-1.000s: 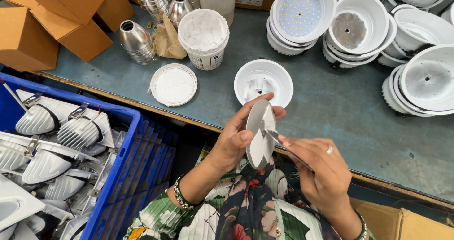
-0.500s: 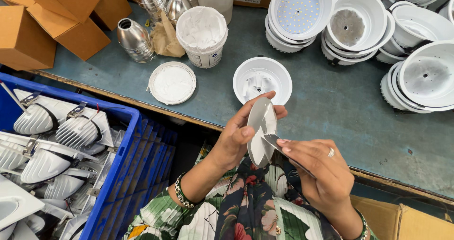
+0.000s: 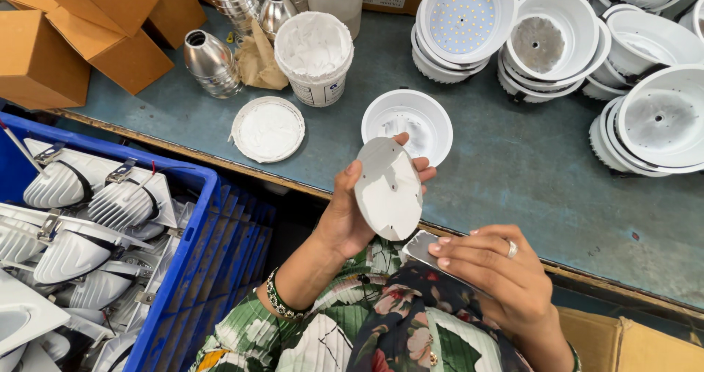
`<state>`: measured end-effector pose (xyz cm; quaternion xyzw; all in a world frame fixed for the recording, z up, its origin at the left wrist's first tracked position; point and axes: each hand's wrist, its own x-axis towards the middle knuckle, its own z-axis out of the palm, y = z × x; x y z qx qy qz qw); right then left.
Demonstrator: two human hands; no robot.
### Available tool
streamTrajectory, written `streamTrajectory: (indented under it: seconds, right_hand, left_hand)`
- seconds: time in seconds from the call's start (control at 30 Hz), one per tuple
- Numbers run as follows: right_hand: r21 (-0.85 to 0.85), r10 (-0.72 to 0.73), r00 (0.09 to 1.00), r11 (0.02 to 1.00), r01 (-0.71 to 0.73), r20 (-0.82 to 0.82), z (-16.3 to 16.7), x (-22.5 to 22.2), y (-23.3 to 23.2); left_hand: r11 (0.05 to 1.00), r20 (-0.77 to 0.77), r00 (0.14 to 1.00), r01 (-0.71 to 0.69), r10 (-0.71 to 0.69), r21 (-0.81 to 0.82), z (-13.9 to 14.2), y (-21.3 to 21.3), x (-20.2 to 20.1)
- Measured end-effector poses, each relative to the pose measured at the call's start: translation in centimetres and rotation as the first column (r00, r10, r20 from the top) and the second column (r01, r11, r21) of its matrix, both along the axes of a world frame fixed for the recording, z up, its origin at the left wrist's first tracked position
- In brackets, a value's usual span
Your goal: The person uses a small metal spatula to scoop a white paste from a container and spreads it onto the interior surfaces of white plastic light fixture housings. They handle each housing one at a time, rotate it to cover different areas, and place the treated units into a stack on the table.
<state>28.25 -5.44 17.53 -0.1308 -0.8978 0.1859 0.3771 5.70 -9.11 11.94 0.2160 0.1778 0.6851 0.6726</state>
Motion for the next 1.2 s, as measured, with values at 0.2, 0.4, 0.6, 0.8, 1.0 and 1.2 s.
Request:
streamTrajectory:
  seconds: [0.2, 0.4, 0.6, 0.8, 1.0, 1.2]
  right_hand:
    - [-0.234, -0.173, 0.973, 0.963, 0.135, -0.153, 0.1, -0.2, 0.8]
    - [-0.219, -0.188, 0.969, 0.964, 0.15, -0.16, 1.1, -2.3, 1.2]
    - [-0.213, -0.21, 0.968, 0.961, 0.178, -0.137, 1.8, -3.7, 0.8]
    - [-0.239, -0.237, 0.965, 0.949, 0.206, -0.108, 2.0, -4.1, 0.2]
    - [-0.237, -0.222, 0.969, 0.952, 0.193, -0.105, 2.1, -4.6, -0.6]
    - [-0.163, -0.159, 0.981, 0.977, 0.14, -0.115, 2.1, -4.6, -1.3]
  left_hand:
    - [0.987, -0.265, 0.962, -0.017, 0.06, 0.162, 0.8, -0.8, 0.6]
    - [0.978, -0.365, 0.927, -0.007, 0.085, 0.21, 0.8, -1.7, 1.3]
    - [0.969, -0.4, 0.907, -0.031, 0.13, 0.245, 0.2, -1.8, 1.3]
    - [0.958, -0.5, 0.837, -0.088, 0.22, 0.274, -0.2, -1.8, 1.5]
    - [0.952, -0.488, 0.828, -0.162, 0.274, 0.26, -0.8, -1.6, 1.9]
    - [0.952, -0.429, 0.856, -0.212, 0.29, 0.219, -1.1, -1.3, 2.0]
